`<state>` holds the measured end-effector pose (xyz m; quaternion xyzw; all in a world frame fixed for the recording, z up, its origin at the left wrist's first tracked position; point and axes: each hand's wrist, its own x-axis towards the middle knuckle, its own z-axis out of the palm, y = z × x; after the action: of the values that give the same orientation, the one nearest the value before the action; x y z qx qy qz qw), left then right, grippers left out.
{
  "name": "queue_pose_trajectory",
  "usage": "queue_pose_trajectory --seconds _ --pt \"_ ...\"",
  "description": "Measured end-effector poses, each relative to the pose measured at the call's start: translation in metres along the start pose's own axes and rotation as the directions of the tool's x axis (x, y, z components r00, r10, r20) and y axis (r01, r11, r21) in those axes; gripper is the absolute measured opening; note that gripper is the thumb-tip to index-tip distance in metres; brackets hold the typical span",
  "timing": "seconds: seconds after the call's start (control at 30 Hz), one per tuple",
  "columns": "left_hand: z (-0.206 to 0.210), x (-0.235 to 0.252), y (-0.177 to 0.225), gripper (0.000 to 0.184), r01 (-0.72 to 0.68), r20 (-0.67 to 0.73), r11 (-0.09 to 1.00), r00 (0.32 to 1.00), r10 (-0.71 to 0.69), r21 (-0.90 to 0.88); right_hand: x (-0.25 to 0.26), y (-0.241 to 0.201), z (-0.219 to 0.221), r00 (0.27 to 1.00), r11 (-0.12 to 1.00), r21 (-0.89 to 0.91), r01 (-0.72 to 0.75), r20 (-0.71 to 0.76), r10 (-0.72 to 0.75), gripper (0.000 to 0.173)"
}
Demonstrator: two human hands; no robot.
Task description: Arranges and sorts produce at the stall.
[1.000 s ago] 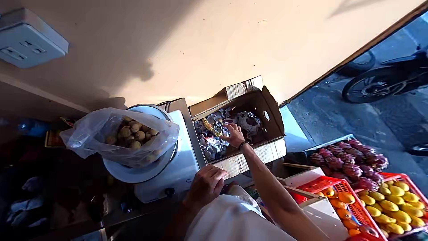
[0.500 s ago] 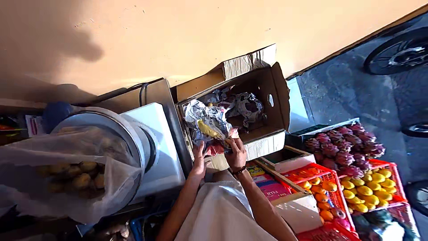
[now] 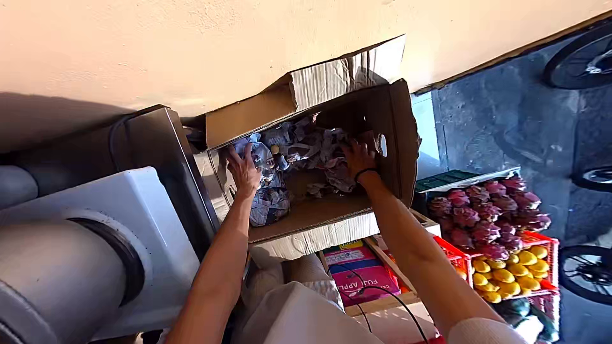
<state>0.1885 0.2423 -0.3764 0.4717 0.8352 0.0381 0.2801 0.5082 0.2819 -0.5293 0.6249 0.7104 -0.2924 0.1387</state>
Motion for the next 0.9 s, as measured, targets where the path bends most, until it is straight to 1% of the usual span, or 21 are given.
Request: queue_pose_trajectory --seconds 0.07,0.1,0.13,0.17,0.2,0.23,0.27,0.3,0.33,0.37,0.4,0.43,0.47,0.5,0.53,0.6,0.63,0.67,0.73,0.83,0.9 --pt "-0.016 -0.009 0.002 0.044 0.062 0.012 0.989 0.998 -0.060 -0.138 0.016 -0.001 -0.005 0.972 0.990 -0.035 -0.139 0.188 0.143 0.074" --pt "-0.033 -0.019 0.013 0.042 0.156 0.132 0.977 0.982 -0.137 -0.148 0.015 -0.013 -0.020 0.960 0.984 -0.032 -0.176 0.218 0.178 0.077" --pt "-0.047 -0.031 0.031 0.043 0.269 0.328 0.959 0.917 -0.227 -0.090 0.001 -0.031 -0.043 0.962 0.983 -0.002 -0.182 0.207 0.179 0.079" --pt "-0.030 -0.047 0.035 0.042 0.278 0.355 0.953 0.908 -0.221 -0.119 -0.018 -0.050 -0.065 0.980 0.986 0.044 -0.158 0.133 0.151 0.079" --pt "0.021 -0.068 0.023 0.039 0.155 0.188 0.958 0.976 -0.110 -0.243 -0.039 -0.070 -0.083 0.995 0.992 0.081 -0.101 0.027 0.099 0.072" --pt "0.089 -0.083 0.007 0.037 -0.046 -0.014 0.942 0.999 0.043 -0.333 -0.050 -0.089 -0.095 0.997 0.993 0.110 -0.031 -0.067 0.039 0.060" --pt "0.142 -0.095 0.001 0.038 -0.211 -0.121 0.902 0.977 0.178 -0.378 -0.054 -0.109 -0.100 0.991 0.992 0.114 0.053 -0.131 -0.037 0.045" --pt "0.163 -0.108 0.009 0.044 -0.263 -0.045 0.869 0.962 0.269 -0.418 -0.054 -0.126 -0.097 0.972 0.976 0.129 0.175 -0.179 -0.150 0.033" --pt "0.145 -0.120 0.029 0.053 -0.222 0.213 0.884 0.920 0.330 -0.412 -0.050 -0.141 -0.089 0.937 0.932 0.163 0.324 -0.194 -0.292 0.026" --pt "0.097 -0.116 0.062 0.058 -0.133 0.561 0.943 0.775 0.292 -0.307 -0.040 -0.157 -0.078 0.883 0.862 0.203 0.465 -0.178 -0.434 0.024" --pt "0.048 -0.099 0.100 0.056 -0.118 0.820 0.990 0.557 0.135 -0.082 -0.021 -0.172 -0.065 0.830 0.801 0.219 0.557 -0.130 -0.542 0.026" --pt "0.026 -0.089 0.117 0.050 -0.150 0.900 0.988 0.435 0.024 0.047 0.002 -0.186 -0.051 0.803 0.783 0.203 0.588 -0.032 -0.595 0.030" --pt "0.037 -0.096 0.090 0.038 -0.195 0.818 0.977 0.547 0.177 -0.081 0.021 -0.196 -0.033 0.796 0.797 0.166 0.581 0.089 -0.599 0.035" --pt "0.073 -0.104 0.044 0.028 -0.262 0.575 0.931 0.733 0.363 -0.253 0.033 -0.204 -0.016 0.800 0.817 0.119 0.564 0.165 -0.577 0.039" --pt "0.093 -0.094 0.014 0.027 -0.232 0.458 0.941 0.828 0.323 -0.245 0.041 -0.212 -0.005 0.812 0.838 0.075 0.541 0.212 -0.544 0.043" --pt "0.073 -0.054 -0.015 0.029 0.000 0.386 0.996 0.922 0.035 -0.091 0.047 -0.227 0.003 0.836 0.865 0.028 0.501 0.245 -0.492 0.044" --pt "0.051 -0.034 -0.020 0.034 0.106 0.321 0.994 0.943 -0.089 -0.036 0.045 -0.233 0.004 0.845 0.876 0.027 0.482 0.250 -0.473 0.043" --pt "0.028 -0.012 -0.021 0.042 0.188 0.281 0.982 0.942 -0.185 0.018 0.044 -0.237 0.000 0.857 0.889 0.038 0.457 0.251 -0.451 0.042" --pt "0.011 0.028 -0.025 0.052 0.259 0.204 0.958 0.938 -0.279 0.119 0.041 -0.230 -0.009 0.898 0.914 0.098 0.394 0.169 -0.406 0.036" --pt "-0.007 0.049 -0.015 0.042 0.187 0.239 0.949 0.939 -0.249 0.255 0.039 -0.214 -0.023 0.970 0.917 0.348 0.196 0.071 -0.234 0.026" --pt "-0.006 0.050 -0.017 0.035 0.145 0.210 0.939 0.953 -0.217 0.310 0.040 -0.217 -0.020 0.979 0.892 0.446 0.079 0.134 -0.153 0.030"
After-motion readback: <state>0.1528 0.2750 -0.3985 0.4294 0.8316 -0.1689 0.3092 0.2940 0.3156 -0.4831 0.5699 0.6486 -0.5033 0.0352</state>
